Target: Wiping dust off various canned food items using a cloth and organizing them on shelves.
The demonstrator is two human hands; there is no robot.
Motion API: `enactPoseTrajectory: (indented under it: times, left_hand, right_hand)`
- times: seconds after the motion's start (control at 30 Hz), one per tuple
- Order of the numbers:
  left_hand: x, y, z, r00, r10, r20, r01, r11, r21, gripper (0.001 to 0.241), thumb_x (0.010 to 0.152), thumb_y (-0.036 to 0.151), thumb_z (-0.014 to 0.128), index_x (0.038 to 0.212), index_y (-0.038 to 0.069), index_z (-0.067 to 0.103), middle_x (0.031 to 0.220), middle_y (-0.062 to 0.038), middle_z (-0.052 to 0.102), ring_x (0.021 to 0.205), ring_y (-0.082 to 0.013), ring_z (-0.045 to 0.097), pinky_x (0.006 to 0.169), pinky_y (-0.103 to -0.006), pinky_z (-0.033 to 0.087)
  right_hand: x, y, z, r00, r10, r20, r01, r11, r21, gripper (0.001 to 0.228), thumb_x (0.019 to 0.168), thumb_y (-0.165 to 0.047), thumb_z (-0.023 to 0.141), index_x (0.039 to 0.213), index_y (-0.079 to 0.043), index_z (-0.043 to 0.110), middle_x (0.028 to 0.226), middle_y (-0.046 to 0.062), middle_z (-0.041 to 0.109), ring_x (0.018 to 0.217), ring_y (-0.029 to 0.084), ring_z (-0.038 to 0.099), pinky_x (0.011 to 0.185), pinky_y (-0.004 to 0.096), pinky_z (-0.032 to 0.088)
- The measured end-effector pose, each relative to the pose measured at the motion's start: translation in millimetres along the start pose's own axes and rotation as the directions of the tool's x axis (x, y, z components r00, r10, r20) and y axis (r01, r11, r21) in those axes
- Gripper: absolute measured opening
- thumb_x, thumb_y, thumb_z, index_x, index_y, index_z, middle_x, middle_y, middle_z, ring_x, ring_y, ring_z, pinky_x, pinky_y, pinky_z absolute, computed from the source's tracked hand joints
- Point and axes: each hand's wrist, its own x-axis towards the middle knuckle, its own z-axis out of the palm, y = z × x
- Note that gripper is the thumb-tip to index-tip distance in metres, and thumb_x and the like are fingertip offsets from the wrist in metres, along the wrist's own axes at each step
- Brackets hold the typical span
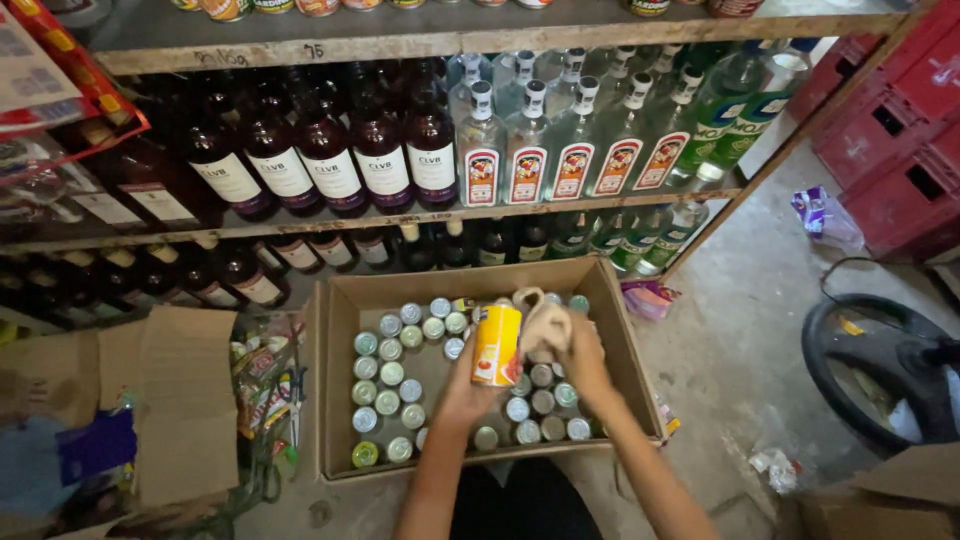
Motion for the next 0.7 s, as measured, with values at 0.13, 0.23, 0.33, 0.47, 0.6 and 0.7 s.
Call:
enactPoseTrajectory:
  times: [0.13, 0.23, 0.33, 0.47, 0.6, 0.7]
  left_hand:
    - [4.5, 23.3, 15.6, 0.998, 0.022, 0.056, -0.022, 1.000, -0.008, 0.063, 0.102, 0.059, 0.047, 0.129, 0.004, 0.060, 0.102, -0.015, 0.073, 0.086, -0.0275, 0.072, 0.075, -0.0414, 0.060]
    - [-6.0, 38.3, 44.0, 0.993, 0.107, -0.047, -0.102, 0.990, 0.092, 0.062, 0.101, 0.057, 0.043, 0.129, 0.005, 0.060, 0.101, -0.015, 0.075, 0.084, -0.0279, 0.073, 0.075, -0.0400, 0.059]
    - [-1.3, 58.9, 64.8, 0.944, 0.285, -0.167, -0.228, 0.928, 0.296, 0.057, 0.098, 0.055, 0.043, 0.131, 0.011, 0.059, 0.100, -0.009, 0.074, 0.082, -0.0227, 0.071, 0.070, -0.0362, 0.055]
    - [22.1, 107.6, 78.8, 0.722, 0.690, -0.054, -0.566, 0.634, 0.528, 0.040, 0.094, 0.030, 0.069, 0.124, 0.005, 0.061, 0.107, -0.007, 0.068, 0.090, -0.0147, 0.066, 0.075, -0.0329, 0.053]
    - [14.6, 189.7, 161.9, 0.402, 0.902, 0.158, -0.677, 0.176, 0.715, 0.041, 0.083, 0.014, 0.087, 0.115, -0.001, 0.067, 0.107, -0.009, 0.065, 0.091, -0.0150, 0.064, 0.078, -0.0316, 0.054]
    - [-1.9, 252.0, 216.4, 0.150, 0.893, 0.424, -0.538, -0.286, 0.793, 0.047, 0.079, 0.013, 0.093, 0.115, -0.002, 0.066, 0.113, -0.010, 0.058, 0.102, -0.0156, 0.062, 0.085, -0.0311, 0.054]
  right_hand:
    - [21.1, 0.9, -17.9, 0.977, 0.149, 0.154, -0.114, 0.970, -0.217, 0.061, 0.074, -0.010, 0.081, 0.132, -0.004, 0.061, 0.119, 0.020, 0.066, 0.112, 0.040, 0.061, 0.093, 0.047, 0.051]
    - [36.3, -53.2, -25.1, 0.963, 0.210, 0.168, -0.195, 0.975, -0.105, 0.064, 0.071, -0.016, 0.084, 0.131, -0.005, 0.063, 0.106, 0.017, 0.069, 0.097, 0.036, 0.065, 0.081, 0.044, 0.053]
    - [72.7, -123.3, -23.2, 0.953, 0.185, 0.241, -0.236, 0.949, 0.208, 0.046, 0.084, -0.021, 0.075, 0.128, -0.011, 0.068, 0.105, 0.009, 0.075, 0.091, 0.025, 0.072, 0.076, 0.037, 0.057]
    - [131.3, -172.1, -2.6, 0.962, -0.085, 0.261, 0.023, 0.973, 0.231, 0.054, 0.082, -0.022, 0.080, 0.131, -0.006, 0.062, 0.117, 0.015, 0.068, 0.104, 0.029, 0.068, 0.085, 0.039, 0.054]
    - [211.8, -206.6, 25.7, 0.912, -0.405, 0.068, 0.382, 0.896, 0.225, 0.068, 0.076, -0.012, 0.082, 0.136, 0.000, 0.053, 0.126, 0.022, 0.059, 0.115, 0.039, 0.059, 0.095, 0.045, 0.048]
    - [279.6, -255.2, 36.4, 0.905, -0.419, -0.077, 0.426, 0.896, 0.128, 0.067, 0.077, -0.007, 0.079, 0.139, -0.003, 0.054, 0.123, 0.020, 0.059, 0.114, 0.039, 0.058, 0.096, 0.046, 0.048]
